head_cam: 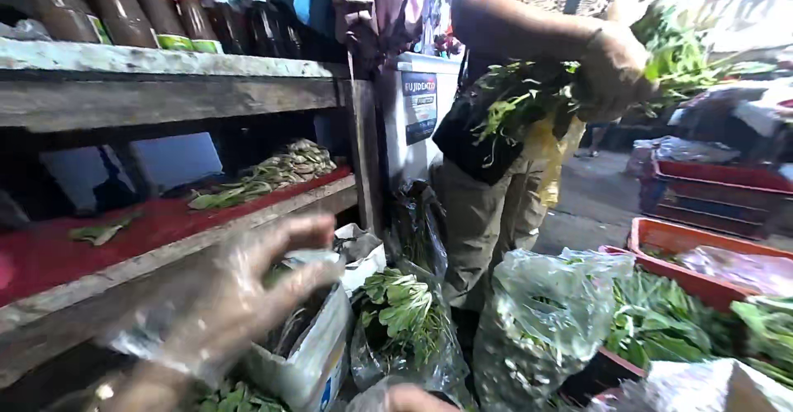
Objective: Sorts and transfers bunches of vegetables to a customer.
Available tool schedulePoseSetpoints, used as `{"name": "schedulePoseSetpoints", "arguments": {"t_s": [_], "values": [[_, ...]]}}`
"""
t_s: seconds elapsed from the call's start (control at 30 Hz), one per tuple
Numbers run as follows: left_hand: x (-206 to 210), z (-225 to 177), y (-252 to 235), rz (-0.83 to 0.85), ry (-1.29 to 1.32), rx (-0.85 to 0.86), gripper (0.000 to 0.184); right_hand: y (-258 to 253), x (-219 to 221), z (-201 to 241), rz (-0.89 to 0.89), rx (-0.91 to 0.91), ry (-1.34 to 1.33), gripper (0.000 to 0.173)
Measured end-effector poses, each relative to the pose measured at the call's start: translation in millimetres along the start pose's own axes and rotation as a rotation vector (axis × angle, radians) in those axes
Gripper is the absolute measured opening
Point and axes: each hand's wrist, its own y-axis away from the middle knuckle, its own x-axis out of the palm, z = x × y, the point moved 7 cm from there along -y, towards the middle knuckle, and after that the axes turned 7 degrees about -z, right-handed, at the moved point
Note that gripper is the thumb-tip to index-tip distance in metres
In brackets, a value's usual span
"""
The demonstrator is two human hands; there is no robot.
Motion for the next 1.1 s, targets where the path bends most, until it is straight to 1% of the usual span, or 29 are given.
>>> {"name": "schedulePoseSetpoints", "arguments": {"t_s": [0.03,0.07,0.1,0.13,0.17,0.23,0.27,0.3,0.33,0.37,0.43,0.57,0.63,0.7,0.77,0.9,0.97,1.0,1.03,1.1], "values": [[13,24,28,0.007,0.088,-0.097,0.045,1,-7,-15,-0.083,-0.185,-0.055,0.05],[30,50,58,0.045,0.166,-0.195,0.045,1,-14,-35,-0.245,-0.376,-0.136,0.048],[52,76,89,0.112,0.206,-0.283,0.046,9,-29,-41,-0.179,-0.165,-0.212,0.044],[76,100,119,0.198,0.186,-0.376,0.046,22,-43,-49,-0.163,0.062,-0.267,0.042],[100,119,145,0.296,0.137,-0.475,0.046,35,-51,-65,-0.184,0.231,-0.27,0.041],[145,149,190,0.496,0.036,-0.61,0.051,64,-52,-103,-0.182,0.451,-0.167,0.045],[163,158,206,0.559,0.014,-0.628,0.049,78,-46,-118,-0.163,0.539,-0.119,0.047],[174,163,216,0.562,0.019,-0.609,0.043,91,-36,-128,-0.141,0.624,-0.11,0.048],[179,167,220,0.537,0.033,-0.575,0.037,103,-24,-135,-0.125,0.701,-0.133,0.051],[182,170,222,0.542,0.049,-0.56,0.036,111,-8,-145,-0.124,0.768,-0.187,0.055],[187,169,218,0.571,0.057,-0.548,0.035,128,13,-154,-0.188,0.817,-0.29,0.056],[216,164,204,0.67,-0.043,-0.541,0.037,167,16,-130,-0.361,0.764,-0.257,0.044],[232,155,199,0.738,-0.084,-0.528,0.04,184,17,-115,-0.42,0.799,-0.264,0.044],[242,144,196,0.791,-0.108,-0.52,0.043,198,18,-111,-0.495,0.808,-0.274,0.043],[244,131,192,0.806,-0.123,-0.52,0.043,214,21,-117,-0.585,0.781,-0.283,0.042],[230,109,184,0.748,-0.101,-0.526,0.04,238,13,-109,-0.706,0.758,-0.402,0.035],[226,115,188,0.705,-0.082,-0.548,0.038,234,13,-118,-0.683,0.793,-0.421,0.035],[226,122,190,0.698,-0.084,-0.573,0.037,228,13,-125,-0.633,0.816,-0.397,0.036],[226,129,192,0.695,-0.092,-0.6,0.037,220,13,-133,-0.548,0.832,-0.336,0.039],[227,143,192,0.707,-0.103,-0.647,0.037,199,8,-145,-0.283,0.845,-0.143,0.044]]}}
